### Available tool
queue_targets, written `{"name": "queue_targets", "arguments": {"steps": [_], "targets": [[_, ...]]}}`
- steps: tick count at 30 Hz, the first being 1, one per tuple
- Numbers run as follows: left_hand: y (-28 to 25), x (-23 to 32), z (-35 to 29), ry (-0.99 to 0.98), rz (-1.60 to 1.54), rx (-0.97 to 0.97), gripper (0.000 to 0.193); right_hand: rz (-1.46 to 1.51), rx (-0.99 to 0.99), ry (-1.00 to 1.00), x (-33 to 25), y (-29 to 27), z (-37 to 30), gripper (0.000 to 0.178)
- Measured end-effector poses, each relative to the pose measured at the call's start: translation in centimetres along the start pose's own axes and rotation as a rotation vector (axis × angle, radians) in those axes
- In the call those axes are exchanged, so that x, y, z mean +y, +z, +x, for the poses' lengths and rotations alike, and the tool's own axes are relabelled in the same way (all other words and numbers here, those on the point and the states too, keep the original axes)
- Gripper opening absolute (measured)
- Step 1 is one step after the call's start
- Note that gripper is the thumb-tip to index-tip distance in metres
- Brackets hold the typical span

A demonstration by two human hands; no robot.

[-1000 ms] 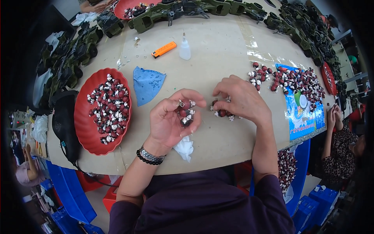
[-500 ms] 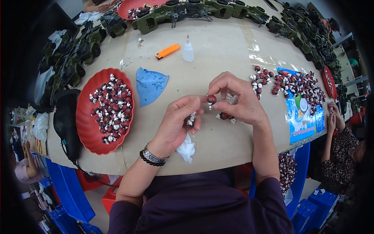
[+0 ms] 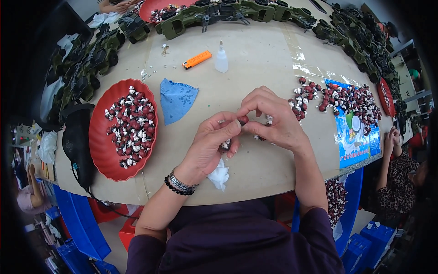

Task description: The person assembles small decorative components and figurines by hand at a workshop table, using a glue bottle to adhere the parts together.

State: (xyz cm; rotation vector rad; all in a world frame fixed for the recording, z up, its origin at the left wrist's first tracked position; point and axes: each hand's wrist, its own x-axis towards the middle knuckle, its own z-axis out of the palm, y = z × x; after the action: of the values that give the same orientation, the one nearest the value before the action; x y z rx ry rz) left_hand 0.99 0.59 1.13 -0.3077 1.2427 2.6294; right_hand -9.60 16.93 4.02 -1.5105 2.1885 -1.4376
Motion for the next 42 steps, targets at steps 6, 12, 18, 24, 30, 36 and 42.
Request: {"name": "queue_targets", "arguments": {"steps": [6,12,18,24,30,36,42], "targets": [[-0.3,0.0,0.2,-0.014,-0.098,-0.044,0.027,-0.033,0.009,-0.022,0.2,0.4,0.2,0.034],[-0.6,-0.1,0.3,-0.061,-0.187,-0.051,0.028,0.078,0.039,0.041,0.0,0.9,0.1,0.031],[-0.6,-0.2,0.4,-0.070,-0.176,-0.057,0.027,0.055,0.045,0.050,-0.1,0.8,0.0,0.030],[-0.5,0.8,-0.2,0.060,-0.098,0.021,0.024,-0.075,0.149,0.144,-0.7,-1.4,-0.1,0.025],[-1.5,4.5,-0.5,0.745,0.272,0.509,0.020,-0.672,0.124,0.431,1.0,-3.9,-2.0,0.020],[-3.8,6.7,-1.5,0.970,1.037,0.960,0.020,-0.777,-0.146,0.486,1.2,-2.8,-1.9,0.019],[-3.8,7.2,-1.8,0.887,1.678,1.123,0.020,-0.545,-0.052,0.396,1.4,-2.8,-0.9,0.019]]}}
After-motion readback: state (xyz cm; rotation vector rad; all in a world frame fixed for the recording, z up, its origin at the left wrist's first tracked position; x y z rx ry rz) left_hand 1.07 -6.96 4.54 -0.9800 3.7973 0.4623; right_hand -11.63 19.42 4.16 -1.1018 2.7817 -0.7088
